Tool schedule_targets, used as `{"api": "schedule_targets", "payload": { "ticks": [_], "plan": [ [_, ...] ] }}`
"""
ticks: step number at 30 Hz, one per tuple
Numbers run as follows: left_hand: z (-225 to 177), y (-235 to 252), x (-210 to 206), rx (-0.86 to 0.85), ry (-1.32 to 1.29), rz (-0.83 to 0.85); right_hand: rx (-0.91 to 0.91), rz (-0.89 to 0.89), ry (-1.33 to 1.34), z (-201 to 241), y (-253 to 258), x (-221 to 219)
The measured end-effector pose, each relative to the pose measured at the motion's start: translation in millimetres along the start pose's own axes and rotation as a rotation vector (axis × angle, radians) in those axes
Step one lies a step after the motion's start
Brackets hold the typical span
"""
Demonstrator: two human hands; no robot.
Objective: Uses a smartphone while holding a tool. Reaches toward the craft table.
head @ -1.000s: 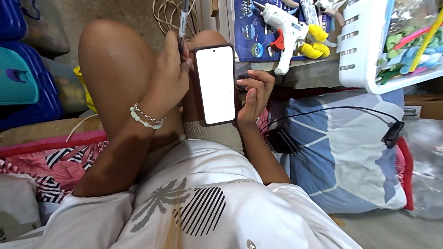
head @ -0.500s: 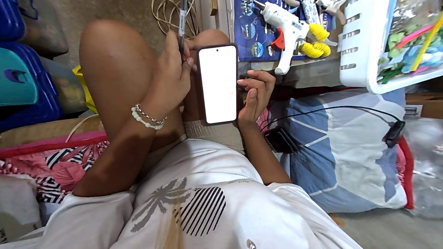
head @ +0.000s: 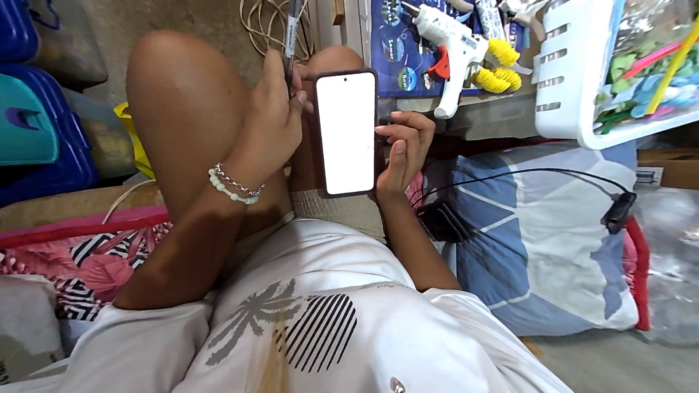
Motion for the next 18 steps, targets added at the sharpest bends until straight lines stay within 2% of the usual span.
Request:
{"api": "schedule_targets", "payload": {
  "ticks": [18],
  "plan": [
    [0.8, 0.7, 1.3, -0.022, -0.012, 0.001, 0.002, -0.002, 0.014, -0.7, -0.2, 0.1]
  ]
}}
Point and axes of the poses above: each hand's wrist, its own y-axis towards the middle knuckle, its own x-axis out of the back of the hand, z = x × y, the point moved 9 cm from there along y, towards the middle knuckle, and after that the axes turned 5 degrees about z, right-handed, at the moved point
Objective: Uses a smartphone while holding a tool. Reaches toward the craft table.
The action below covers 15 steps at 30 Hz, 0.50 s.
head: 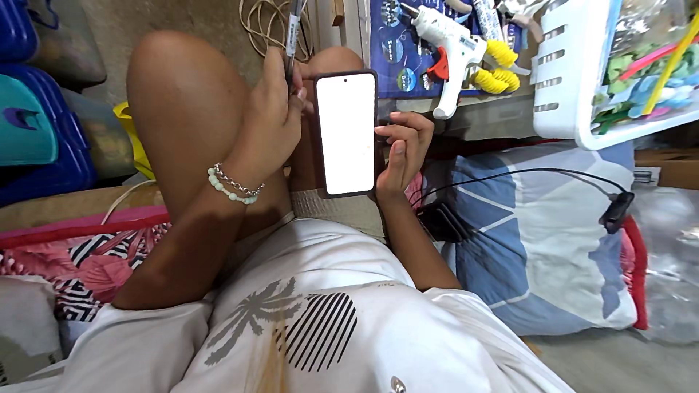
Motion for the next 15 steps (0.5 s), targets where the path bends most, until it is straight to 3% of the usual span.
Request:
{"api": "schedule_targets", "payload": {
  "ticks": [15],
  "plan": [
    [1.8, -0.7, 0.0, 0.051, -0.003, 0.004, -0.03, 0.013, -0.022, 6.2, 0.3, -1.0]
  ]
}}
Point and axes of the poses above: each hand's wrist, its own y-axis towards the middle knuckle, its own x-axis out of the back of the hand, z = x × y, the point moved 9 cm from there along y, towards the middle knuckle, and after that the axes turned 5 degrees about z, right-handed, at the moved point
